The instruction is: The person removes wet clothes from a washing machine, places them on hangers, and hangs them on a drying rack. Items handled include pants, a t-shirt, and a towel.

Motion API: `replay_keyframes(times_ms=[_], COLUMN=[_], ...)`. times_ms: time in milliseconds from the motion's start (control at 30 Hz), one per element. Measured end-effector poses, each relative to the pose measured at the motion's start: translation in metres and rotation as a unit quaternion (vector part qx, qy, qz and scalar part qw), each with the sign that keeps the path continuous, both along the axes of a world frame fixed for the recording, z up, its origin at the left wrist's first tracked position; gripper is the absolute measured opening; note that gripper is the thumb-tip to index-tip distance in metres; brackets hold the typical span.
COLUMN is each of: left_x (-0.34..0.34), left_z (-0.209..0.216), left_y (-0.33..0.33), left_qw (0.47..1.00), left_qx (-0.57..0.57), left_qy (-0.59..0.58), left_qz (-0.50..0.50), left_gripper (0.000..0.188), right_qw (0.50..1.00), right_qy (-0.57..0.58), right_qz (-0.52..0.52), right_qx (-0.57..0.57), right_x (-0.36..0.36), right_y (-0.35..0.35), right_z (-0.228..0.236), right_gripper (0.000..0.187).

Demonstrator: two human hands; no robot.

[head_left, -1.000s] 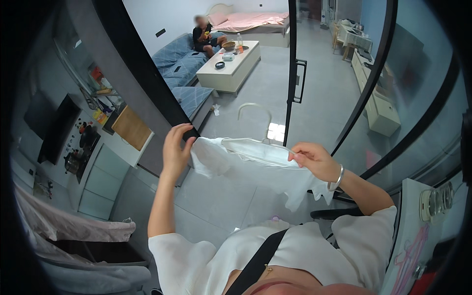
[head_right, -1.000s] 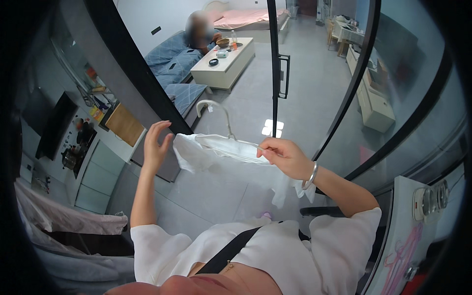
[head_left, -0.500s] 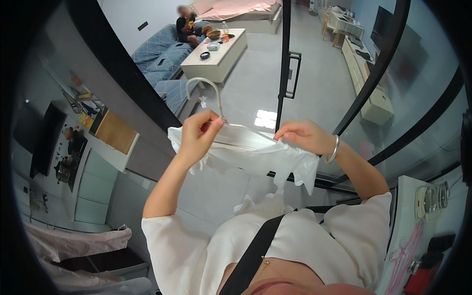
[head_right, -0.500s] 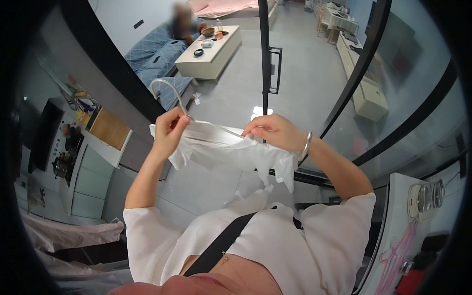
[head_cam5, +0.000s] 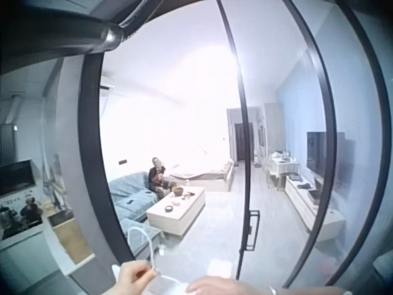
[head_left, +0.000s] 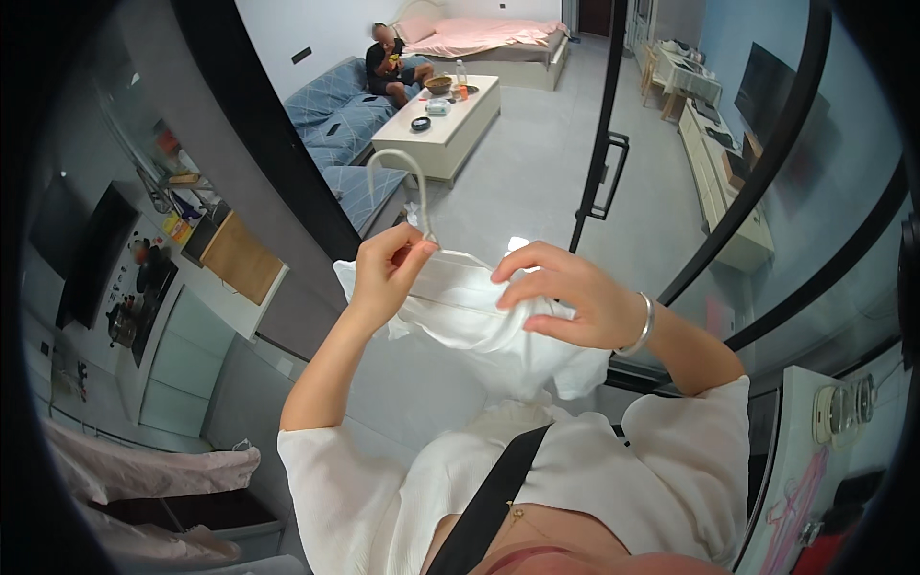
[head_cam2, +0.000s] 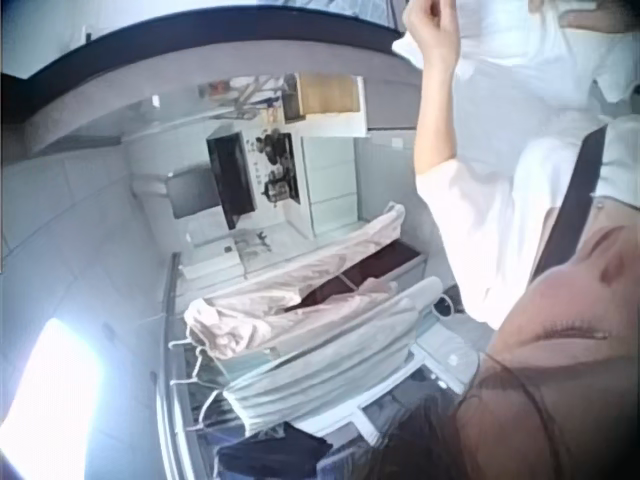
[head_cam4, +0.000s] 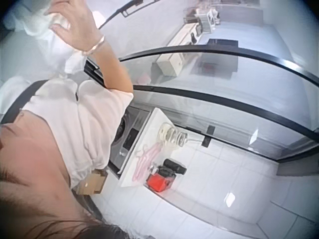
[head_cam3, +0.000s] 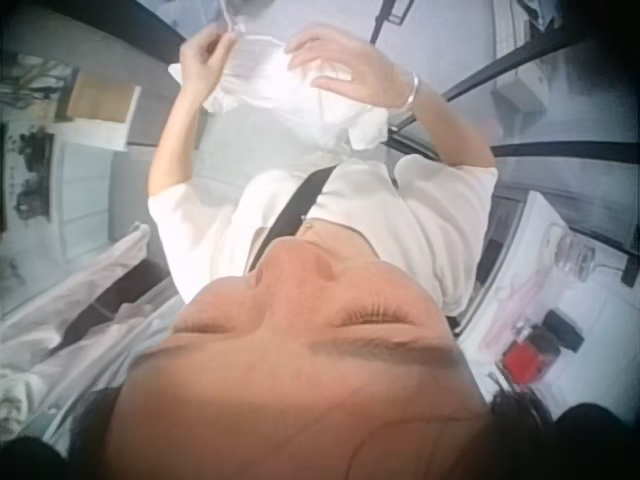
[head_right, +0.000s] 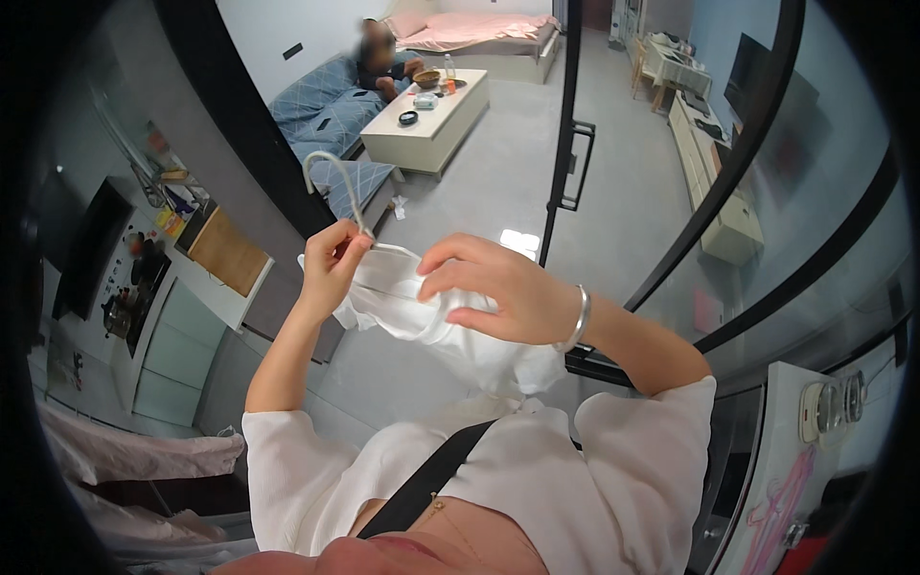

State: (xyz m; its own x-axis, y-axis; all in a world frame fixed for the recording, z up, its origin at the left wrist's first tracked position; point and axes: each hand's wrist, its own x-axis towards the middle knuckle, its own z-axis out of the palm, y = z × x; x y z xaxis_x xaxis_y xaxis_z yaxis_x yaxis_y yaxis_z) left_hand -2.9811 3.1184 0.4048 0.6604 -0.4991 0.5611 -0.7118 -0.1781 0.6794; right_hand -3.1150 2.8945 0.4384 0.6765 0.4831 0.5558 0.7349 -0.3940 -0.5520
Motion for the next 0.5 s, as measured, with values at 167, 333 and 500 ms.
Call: replay_keyframes(times_ms=[167,333,500], left_x=[0.005,-0.001,-0.024], left_z=[0.010,0.005,0.004], left_y=[0.037,0.064,0.102], left_qw=[0.998,0.997,0.994], left_qx=[-0.048,0.004,0.040], left_qy=[0.017,-0.046,-0.050], left_qz=[0.022,0.055,0.094], left_gripper=[0.019,0.016,0.019], right_qw=[0.982,0.981,0.986], right_qy=[0.151,0.088,0.039], right_qz=[-0.110,-0.132,-0.071], right_qx=[-0.018,-0.111,-0.143], right_x=[0.012,0.019,0.029], right_y=[0.000,0.023,0.048], right_z=[-0.023,-0.053,-0.066], right_gripper=[0.026,0.017,0.014])
